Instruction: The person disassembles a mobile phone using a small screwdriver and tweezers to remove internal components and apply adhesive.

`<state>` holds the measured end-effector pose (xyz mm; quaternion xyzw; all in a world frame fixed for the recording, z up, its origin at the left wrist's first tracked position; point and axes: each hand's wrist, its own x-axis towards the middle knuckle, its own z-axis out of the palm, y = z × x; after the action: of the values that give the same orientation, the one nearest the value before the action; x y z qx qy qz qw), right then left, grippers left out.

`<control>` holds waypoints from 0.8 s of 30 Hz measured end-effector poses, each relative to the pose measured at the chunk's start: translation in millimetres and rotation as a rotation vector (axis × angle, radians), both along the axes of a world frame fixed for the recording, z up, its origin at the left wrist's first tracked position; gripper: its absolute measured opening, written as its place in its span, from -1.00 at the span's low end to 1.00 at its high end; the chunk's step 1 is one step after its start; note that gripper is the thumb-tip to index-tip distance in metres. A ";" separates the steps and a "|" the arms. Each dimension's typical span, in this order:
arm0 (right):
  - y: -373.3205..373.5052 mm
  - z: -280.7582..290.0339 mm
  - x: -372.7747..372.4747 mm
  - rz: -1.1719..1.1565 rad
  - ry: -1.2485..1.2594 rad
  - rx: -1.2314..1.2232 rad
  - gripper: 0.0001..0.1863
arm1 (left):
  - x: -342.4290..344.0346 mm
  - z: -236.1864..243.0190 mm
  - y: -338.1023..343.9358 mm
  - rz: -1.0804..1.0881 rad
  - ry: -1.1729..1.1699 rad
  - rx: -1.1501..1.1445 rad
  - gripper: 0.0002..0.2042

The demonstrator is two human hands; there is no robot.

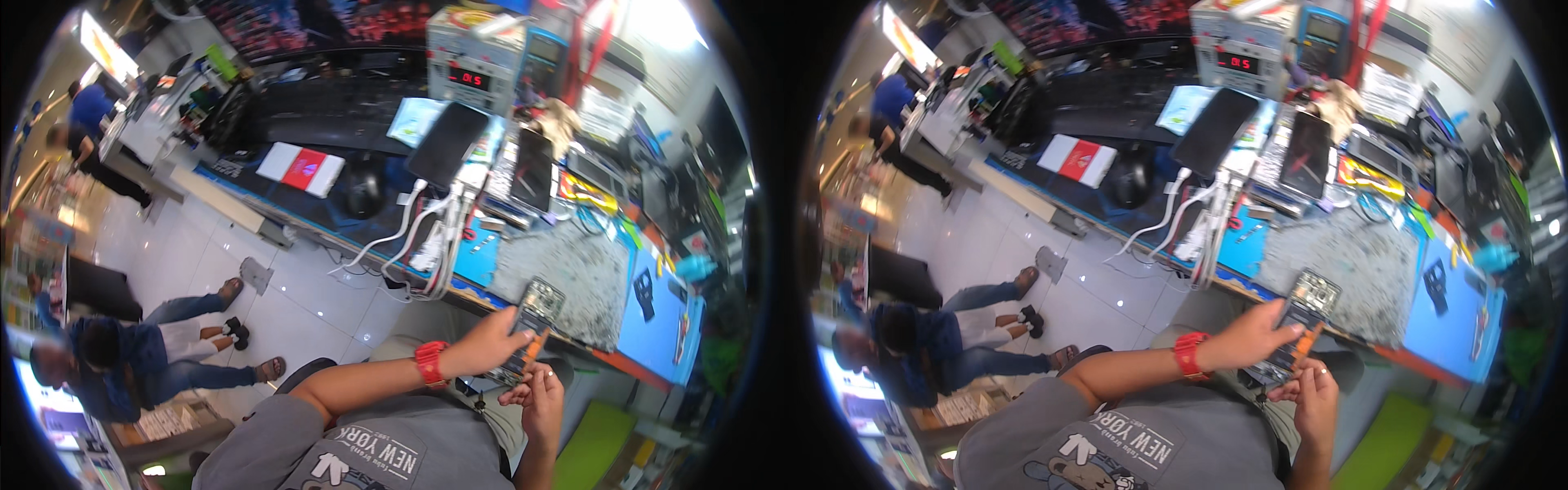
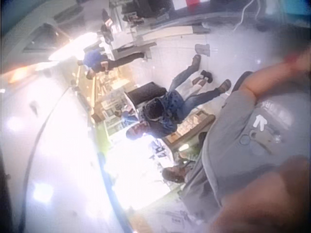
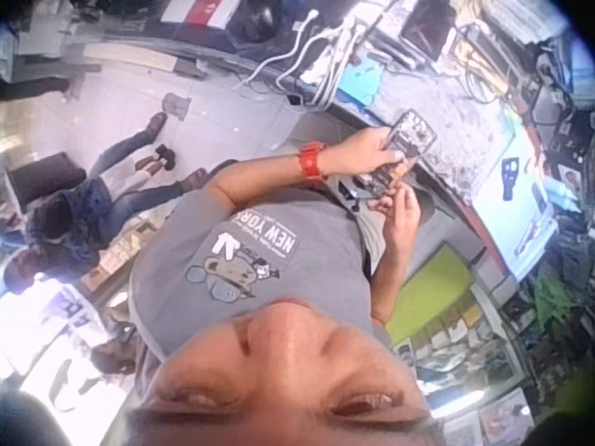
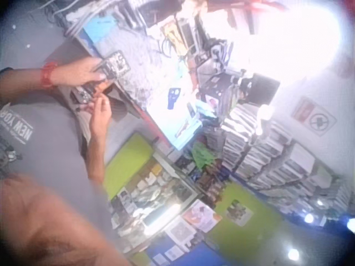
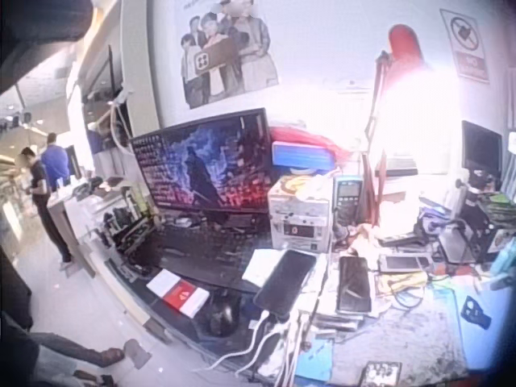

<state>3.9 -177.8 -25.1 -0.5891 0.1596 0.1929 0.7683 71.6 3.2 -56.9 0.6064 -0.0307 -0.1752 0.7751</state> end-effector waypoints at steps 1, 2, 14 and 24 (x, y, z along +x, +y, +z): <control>3.4 -5.3 -0.7 -0.019 -0.016 0.020 -0.80 | 1.2 -0.2 1.1 -0.029 -0.034 0.026 -0.74; 7.5 -9.2 -0.1 -0.041 -0.030 0.040 -0.81 | 1.5 0.5 5.2 -0.027 -0.036 0.050 -0.73; 16.7 -11.7 20.1 -0.225 -0.132 -0.077 -0.82 | -18.2 90.7 94.4 -0.068 -0.182 0.547 -0.63; 19.3 -12.6 17.1 -0.201 -0.140 -0.061 -0.84 | 70.5 199.5 621.7 1.287 -0.485 1.849 -0.71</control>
<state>21.0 -158.5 -37.7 -0.6052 0.1696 0.0681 0.7748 142.1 624.9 142.6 0.8640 0.2762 0.4185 -0.0461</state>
